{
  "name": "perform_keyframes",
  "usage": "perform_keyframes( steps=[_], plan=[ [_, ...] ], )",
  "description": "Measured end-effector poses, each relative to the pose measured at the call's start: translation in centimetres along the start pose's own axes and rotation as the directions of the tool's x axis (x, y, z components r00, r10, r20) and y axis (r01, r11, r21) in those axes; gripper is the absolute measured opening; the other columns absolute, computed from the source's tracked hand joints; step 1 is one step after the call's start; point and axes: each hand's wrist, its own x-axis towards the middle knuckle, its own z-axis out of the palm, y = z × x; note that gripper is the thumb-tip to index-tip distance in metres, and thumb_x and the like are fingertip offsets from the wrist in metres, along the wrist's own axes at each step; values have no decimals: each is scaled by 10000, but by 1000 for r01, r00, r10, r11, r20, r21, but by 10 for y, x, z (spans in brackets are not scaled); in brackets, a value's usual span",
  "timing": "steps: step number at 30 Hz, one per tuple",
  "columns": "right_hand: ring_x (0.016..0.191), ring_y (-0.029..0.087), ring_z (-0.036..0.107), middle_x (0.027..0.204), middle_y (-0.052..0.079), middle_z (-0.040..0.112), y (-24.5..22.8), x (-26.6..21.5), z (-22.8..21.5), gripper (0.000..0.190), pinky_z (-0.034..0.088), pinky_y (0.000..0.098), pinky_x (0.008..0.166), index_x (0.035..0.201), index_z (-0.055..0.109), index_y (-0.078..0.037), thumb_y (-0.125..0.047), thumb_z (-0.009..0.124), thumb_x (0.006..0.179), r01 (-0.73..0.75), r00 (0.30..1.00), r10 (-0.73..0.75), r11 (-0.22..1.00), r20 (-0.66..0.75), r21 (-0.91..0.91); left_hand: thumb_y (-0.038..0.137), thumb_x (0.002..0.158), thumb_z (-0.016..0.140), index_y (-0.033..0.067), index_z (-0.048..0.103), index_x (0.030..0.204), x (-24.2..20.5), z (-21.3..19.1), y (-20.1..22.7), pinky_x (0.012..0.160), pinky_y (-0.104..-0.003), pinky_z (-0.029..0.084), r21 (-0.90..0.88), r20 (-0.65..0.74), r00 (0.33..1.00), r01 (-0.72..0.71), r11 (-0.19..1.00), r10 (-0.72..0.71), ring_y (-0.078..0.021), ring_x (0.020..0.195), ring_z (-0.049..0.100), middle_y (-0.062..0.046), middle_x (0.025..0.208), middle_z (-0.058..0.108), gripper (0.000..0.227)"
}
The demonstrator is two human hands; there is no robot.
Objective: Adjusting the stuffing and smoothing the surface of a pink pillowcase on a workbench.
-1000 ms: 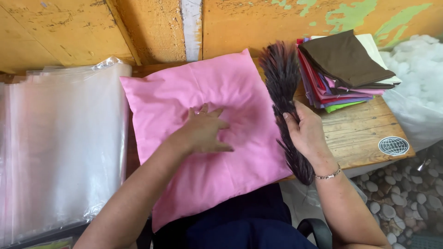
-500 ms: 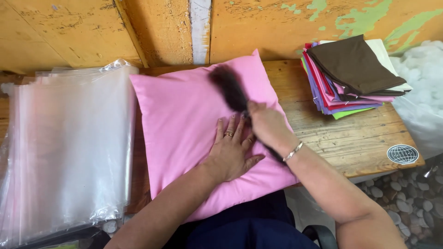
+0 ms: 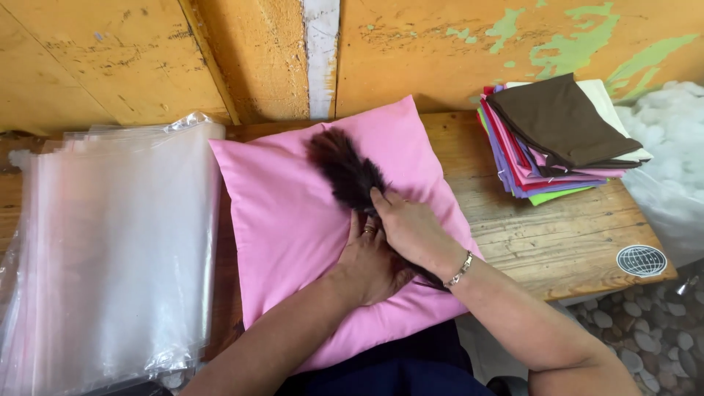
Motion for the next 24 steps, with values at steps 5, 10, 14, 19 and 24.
perform_keyframes(
  steps=[5, 10, 14, 19, 24],
  plan=[
    [1067, 423, 710, 1082, 209, 730, 117, 66, 23, 392, 574, 563, 862, 1262, 662, -63, -207, 468, 954, -399, 917, 398, 916, 41, 45, 702, 980, 221, 256, 256, 1623, -4, -26, 4, 1214, -691, 1, 7, 35, 999, 9, 1000, -9, -496, 1549, 97, -221, 1689, 167, 783],
    [1082, 329, 691, 1057, 130, 727, 184, 67, 59, 387, 570, 490, 823, 1209, 710, -167, -378, 611, 900, -573, 801, 587, 697, 116, 431, 719, 977, 204, 254, 213, 1632, -4, -28, 4, 1207, -705, -7, -17, 73, 997, 7, 1000, -5, -510, 1539, 101, -233, 1679, 155, 804],
    [908, 371, 697, 825, 210, 666, 141, 18, 41, 294, 528, 490, 692, 1068, 683, -38, -266, 650, 885, -419, 847, 531, 683, -12, 598, 744, 949, 320, 261, 324, 1596, -1, -15, -5, 1196, -715, 40, -16, -8, 999, -34, 999, 34, -519, 1522, 163, -223, 1654, 238, 807],
    [908, 451, 696, 788, 277, 658, 108, -61, 8, 272, 500, 543, 686, 1037, 621, 12, -233, 629, 918, -483, 822, 569, 732, -40, 480, 495, 851, 731, 248, 486, 1511, 0, -34, -44, 1209, -635, 180, -111, -113, 972, -219, 969, 207, -451, 1511, 287, -171, 1580, 428, 747],
    [858, 504, 700, 754, 312, 669, 39, -128, 5, 230, 484, 572, 667, 1009, 623, -46, -223, 660, 867, -458, 859, 511, 767, 3, 449, 192, 731, 777, 192, 751, 1143, 9, -65, -72, 1127, -736, 305, 105, 70, 996, 52, 993, -59, -508, 1451, 368, -130, 1451, 549, 412]
  ],
)
